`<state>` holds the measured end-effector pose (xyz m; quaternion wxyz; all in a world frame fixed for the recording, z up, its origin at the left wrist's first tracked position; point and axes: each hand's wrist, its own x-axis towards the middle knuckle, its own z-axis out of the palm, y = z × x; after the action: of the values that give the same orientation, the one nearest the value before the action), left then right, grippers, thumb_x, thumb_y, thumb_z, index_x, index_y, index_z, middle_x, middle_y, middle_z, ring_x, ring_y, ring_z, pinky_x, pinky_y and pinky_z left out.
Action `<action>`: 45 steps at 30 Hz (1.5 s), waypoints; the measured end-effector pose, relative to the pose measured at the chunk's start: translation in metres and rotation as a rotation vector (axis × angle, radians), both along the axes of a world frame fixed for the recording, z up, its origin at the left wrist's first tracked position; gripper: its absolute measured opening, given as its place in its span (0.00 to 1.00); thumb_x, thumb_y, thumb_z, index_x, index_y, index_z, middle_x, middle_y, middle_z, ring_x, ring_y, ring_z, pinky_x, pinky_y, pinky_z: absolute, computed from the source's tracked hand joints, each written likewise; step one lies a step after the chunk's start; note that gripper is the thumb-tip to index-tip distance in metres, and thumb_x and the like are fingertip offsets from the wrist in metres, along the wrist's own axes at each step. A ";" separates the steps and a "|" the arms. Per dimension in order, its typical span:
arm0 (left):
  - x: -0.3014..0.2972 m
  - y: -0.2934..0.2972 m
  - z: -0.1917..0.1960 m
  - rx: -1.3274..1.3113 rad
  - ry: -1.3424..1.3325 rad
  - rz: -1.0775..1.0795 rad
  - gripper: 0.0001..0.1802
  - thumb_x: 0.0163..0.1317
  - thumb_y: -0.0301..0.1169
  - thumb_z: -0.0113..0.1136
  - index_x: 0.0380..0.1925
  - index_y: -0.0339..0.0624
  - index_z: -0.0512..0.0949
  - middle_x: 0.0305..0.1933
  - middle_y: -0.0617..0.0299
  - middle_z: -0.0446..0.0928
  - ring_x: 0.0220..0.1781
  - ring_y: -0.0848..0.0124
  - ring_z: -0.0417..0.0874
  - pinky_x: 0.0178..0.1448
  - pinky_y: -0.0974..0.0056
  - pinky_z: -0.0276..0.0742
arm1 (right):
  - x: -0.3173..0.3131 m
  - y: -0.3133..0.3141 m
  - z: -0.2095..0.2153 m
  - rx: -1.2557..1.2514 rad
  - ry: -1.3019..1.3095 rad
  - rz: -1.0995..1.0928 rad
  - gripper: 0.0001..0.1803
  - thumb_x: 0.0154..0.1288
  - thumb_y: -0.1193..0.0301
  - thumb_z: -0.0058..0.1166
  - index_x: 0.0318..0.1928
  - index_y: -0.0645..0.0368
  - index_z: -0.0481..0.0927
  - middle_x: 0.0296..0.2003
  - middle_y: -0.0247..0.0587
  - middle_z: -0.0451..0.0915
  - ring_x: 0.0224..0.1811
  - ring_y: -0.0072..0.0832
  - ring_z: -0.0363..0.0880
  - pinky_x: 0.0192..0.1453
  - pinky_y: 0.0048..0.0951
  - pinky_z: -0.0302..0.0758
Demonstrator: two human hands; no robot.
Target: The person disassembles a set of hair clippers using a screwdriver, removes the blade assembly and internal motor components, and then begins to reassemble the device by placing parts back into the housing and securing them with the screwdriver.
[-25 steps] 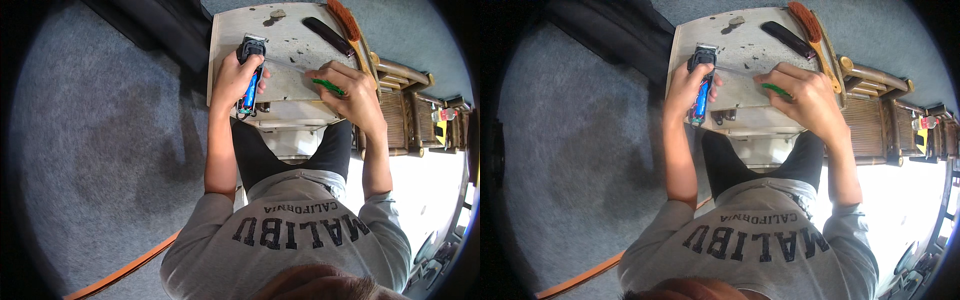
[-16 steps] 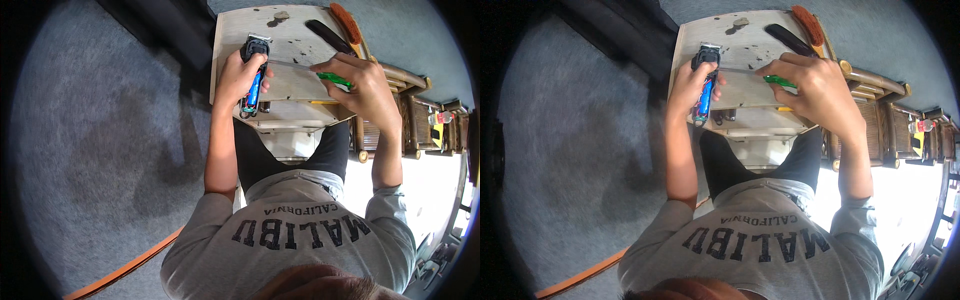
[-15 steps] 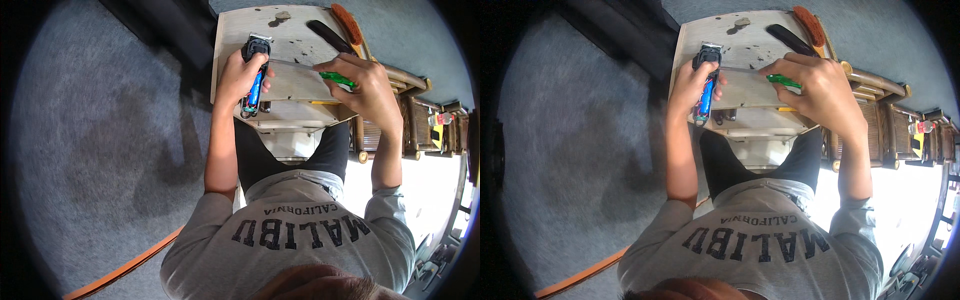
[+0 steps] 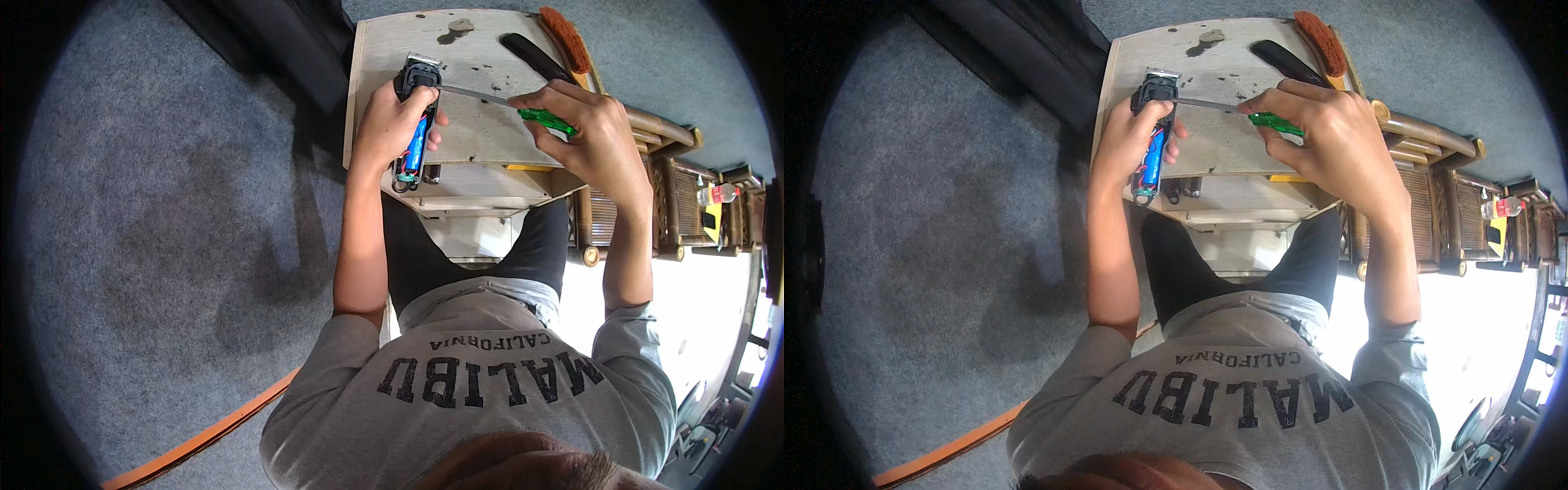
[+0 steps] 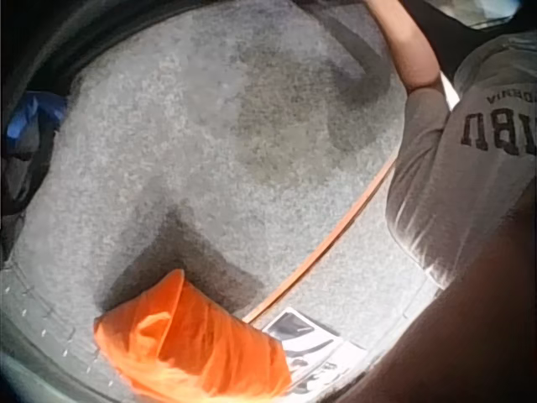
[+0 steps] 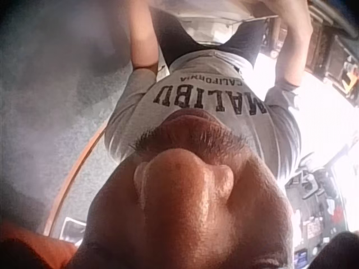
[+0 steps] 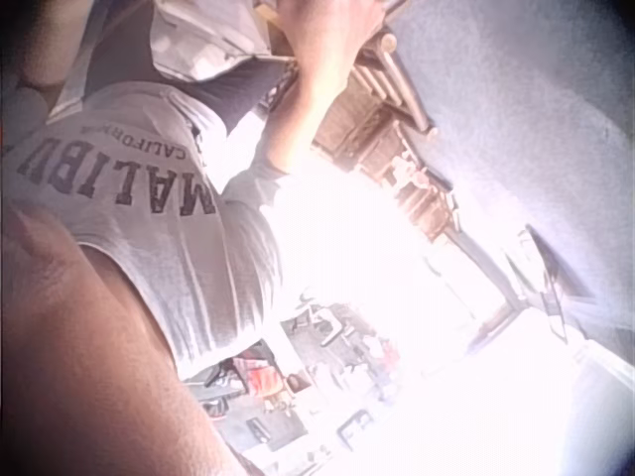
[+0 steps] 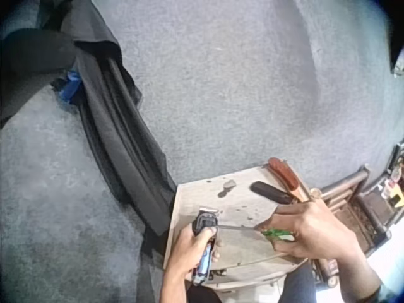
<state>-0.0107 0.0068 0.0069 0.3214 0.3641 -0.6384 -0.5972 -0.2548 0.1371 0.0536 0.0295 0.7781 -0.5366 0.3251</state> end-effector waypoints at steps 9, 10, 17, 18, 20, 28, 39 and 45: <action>-0.002 0.001 0.001 -0.011 -0.044 0.022 0.15 0.71 0.37 0.56 0.43 0.34 0.79 0.31 0.51 0.86 0.23 0.70 0.84 0.27 0.65 0.83 | 0.004 0.002 0.023 -0.003 0.176 -0.019 0.13 0.58 0.75 0.68 0.45 0.53 0.91 0.38 0.38 0.90 0.34 0.36 0.89 0.40 0.36 0.85; -0.002 0.001 0.001 -0.010 -0.044 0.020 0.15 0.71 0.37 0.56 0.43 0.34 0.79 0.31 0.51 0.86 0.23 0.70 0.84 0.27 0.65 0.83 | 0.005 0.000 0.029 -0.039 0.240 -0.003 0.13 0.59 0.74 0.68 0.46 0.53 0.91 0.37 0.38 0.89 0.35 0.38 0.89 0.40 0.37 0.84; 0.001 0.000 0.000 -0.025 -0.039 0.006 0.15 0.72 0.37 0.56 0.43 0.33 0.79 0.32 0.52 0.86 0.24 0.71 0.84 0.28 0.65 0.83 | 0.012 -0.028 0.059 -0.165 0.441 0.099 0.09 0.68 0.67 0.68 0.44 0.59 0.91 0.37 0.40 0.89 0.31 0.40 0.87 0.37 0.41 0.81; 0.002 0.000 0.000 -0.023 -0.040 0.005 0.15 0.72 0.38 0.56 0.43 0.33 0.79 0.32 0.52 0.86 0.24 0.71 0.84 0.29 0.65 0.83 | 0.017 -0.027 0.073 -0.166 0.439 0.101 0.09 0.68 0.67 0.68 0.44 0.59 0.91 0.37 0.40 0.89 0.31 0.40 0.87 0.37 0.41 0.81; -0.003 0.000 0.001 -0.025 -0.031 -0.014 0.15 0.72 0.38 0.56 0.43 0.33 0.79 0.32 0.52 0.86 0.24 0.71 0.84 0.29 0.65 0.83 | 0.033 -0.018 0.106 0.024 0.342 0.028 0.14 0.68 0.67 0.66 0.46 0.66 0.87 0.41 0.49 0.86 0.40 0.46 0.87 0.46 0.43 0.82; 0.000 -0.001 -0.003 0.003 0.006 0.013 0.11 0.72 0.34 0.56 0.40 0.35 0.78 0.29 0.52 0.85 0.22 0.69 0.85 0.27 0.62 0.83 | 0.051 -0.048 0.092 -0.302 -0.047 -0.108 0.09 0.66 0.73 0.64 0.35 0.67 0.81 0.37 0.53 0.80 0.38 0.49 0.83 0.46 0.46 0.80; -0.001 -0.001 -0.003 0.004 -0.001 0.020 0.11 0.72 0.34 0.57 0.40 0.35 0.77 0.30 0.51 0.86 0.21 0.69 0.84 0.26 0.62 0.84 | 0.059 -0.079 0.054 -0.907 -0.358 0.023 0.12 0.70 0.73 0.66 0.31 0.62 0.77 0.27 0.40 0.69 0.27 0.28 0.69 0.31 0.30 0.65; -0.002 0.000 -0.002 0.028 0.017 0.028 0.11 0.73 0.33 0.56 0.40 0.35 0.77 0.30 0.51 0.85 0.21 0.69 0.84 0.26 0.62 0.83 | 0.051 -0.071 0.051 -0.683 -0.382 0.112 0.12 0.74 0.76 0.59 0.30 0.63 0.74 0.27 0.43 0.72 0.25 0.31 0.71 0.30 0.33 0.67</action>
<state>-0.0129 0.0068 0.0053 0.3301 0.3724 -0.6219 -0.6046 -0.2042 0.0659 0.1042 0.1684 0.6770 -0.3504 0.6249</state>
